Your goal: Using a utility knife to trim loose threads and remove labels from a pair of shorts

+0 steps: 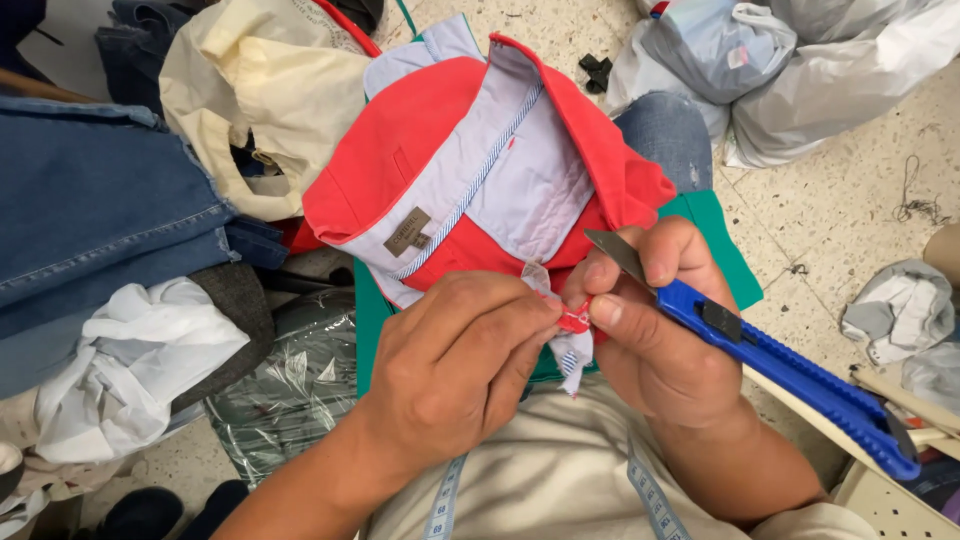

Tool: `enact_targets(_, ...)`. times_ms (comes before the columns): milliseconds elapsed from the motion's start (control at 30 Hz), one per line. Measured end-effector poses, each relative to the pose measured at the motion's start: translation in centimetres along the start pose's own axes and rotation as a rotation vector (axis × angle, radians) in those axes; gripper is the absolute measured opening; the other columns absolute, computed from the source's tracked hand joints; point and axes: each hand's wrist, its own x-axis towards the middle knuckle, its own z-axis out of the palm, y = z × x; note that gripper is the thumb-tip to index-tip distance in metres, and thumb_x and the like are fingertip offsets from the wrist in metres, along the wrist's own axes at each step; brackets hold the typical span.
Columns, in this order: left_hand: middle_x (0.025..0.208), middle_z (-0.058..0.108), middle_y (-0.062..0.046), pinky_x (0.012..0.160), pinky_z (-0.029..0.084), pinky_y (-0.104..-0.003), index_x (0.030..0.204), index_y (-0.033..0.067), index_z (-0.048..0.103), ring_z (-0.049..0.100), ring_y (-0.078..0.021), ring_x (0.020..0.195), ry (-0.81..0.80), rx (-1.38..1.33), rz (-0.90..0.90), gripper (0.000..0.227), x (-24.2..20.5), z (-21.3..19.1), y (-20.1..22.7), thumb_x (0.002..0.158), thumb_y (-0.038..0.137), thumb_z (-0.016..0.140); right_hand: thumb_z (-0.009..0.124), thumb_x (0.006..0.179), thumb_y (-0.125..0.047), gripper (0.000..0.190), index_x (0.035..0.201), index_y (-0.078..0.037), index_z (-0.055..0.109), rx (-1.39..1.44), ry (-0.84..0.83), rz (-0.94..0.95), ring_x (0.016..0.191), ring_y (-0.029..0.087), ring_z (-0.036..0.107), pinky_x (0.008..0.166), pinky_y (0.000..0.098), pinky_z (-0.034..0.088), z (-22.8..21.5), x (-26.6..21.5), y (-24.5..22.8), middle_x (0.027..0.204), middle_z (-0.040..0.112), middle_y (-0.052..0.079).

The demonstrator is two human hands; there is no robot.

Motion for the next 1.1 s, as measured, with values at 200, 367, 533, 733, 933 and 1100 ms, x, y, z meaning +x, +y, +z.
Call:
enact_targets(200, 0.105, 0.061, -0.018, 0.083, 0.059, -0.042, 0.103, -0.0011, 0.06, 0.068, -0.0352, 0.094, -0.009, -0.045, -0.053, 0.02, -0.8, 0.4, 0.2, 0.107, 0.012, 0.046, 0.062, 0.086, 0.015, 0.036, 0.1, -0.014, 0.044, -0.075, 0.015, -0.087, 0.084, 0.029, 0.064, 0.076, 0.0323, 0.054, 0.7, 0.0, -0.1, 0.095, 0.058, 0.012)
enact_targets(367, 0.111, 0.071, -0.012, 0.092, 0.055, -0.035, 0.109, 0.0063, 0.058, 0.072, -0.0258, 0.101, -0.115, -0.356, -0.392, 0.017, 0.1, -0.2, 1.0, 0.099, 0.021, 0.06, 0.06, 0.09, 0.014, 0.036, 0.103, -0.014, 0.043, -0.243, -0.056, -0.174, 0.088, 0.029, 0.069, 0.078, 0.0333, 0.06, 1.1, -0.5, -0.9, 0.099, 0.06, 0.012)
enact_targets(533, 0.098, 0.073, -0.01, 0.085, 0.056, -0.033, 0.105, 0.0058, 0.069, 0.071, -0.0231, 0.091, -0.086, -0.376, -0.426, 0.012, 0.0, 0.0, 1.2, 0.099, 0.016, 0.066, 0.062, 0.089, 0.014, 0.039, 0.103, -0.017, 0.042, -0.466, -0.052, -0.343, 0.083, 0.024, 0.073, 0.074, 0.0336, 0.067, 0.8, -0.5, -1.3, 0.099, 0.062, 0.007)
enact_targets(733, 0.092, 0.067, -0.005, 0.085, 0.05, -0.033, 0.098, 0.007, 0.064, 0.063, -0.0206, 0.085, -0.236, -0.589, -0.471, 0.019, -0.8, -0.2, 0.2, 0.102, 0.024, 0.058, 0.068, 0.091, 0.009, 0.038, 0.1, -0.018, 0.043, -0.779, -0.134, -0.497, 0.076, 0.019, 0.078, 0.066, 0.0271, 0.071, 0.0, 0.1, -1.8, 0.098, 0.067, 0.004)
enact_targets(933, 0.127, 0.055, -0.011, 0.127, 0.044, -0.05, 0.098, 0.0127, 0.072, 0.054, -0.0344, 0.137, -0.097, -0.677, -0.352, 0.024, -2.1, 1.1, -0.1, 0.099, 0.036, 0.063, 0.072, 0.088, 0.008, 0.041, 0.105, -0.017, 0.044, -0.489, 0.008, -0.248, 0.076, 0.02, 0.071, 0.07, 0.0262, 0.063, 1.4, -1.2, 0.6, 0.11, 0.064, 0.014)
enact_targets(1100, 0.114, 0.069, -0.013, 0.117, 0.059, -0.054, 0.106, 0.0072, 0.061, 0.07, -0.0371, 0.122, 0.104, -0.865, -0.337, 0.013, -1.5, 2.0, 1.2, 0.106, 0.021, 0.061, 0.073, 0.091, -0.019, 0.029, 0.101, -0.019, 0.046, -0.796, 0.023, -0.381, 0.102, 0.029, 0.075, 0.102, 0.0413, 0.06, 0.0, -0.5, -0.1, 0.099, 0.068, 0.008)
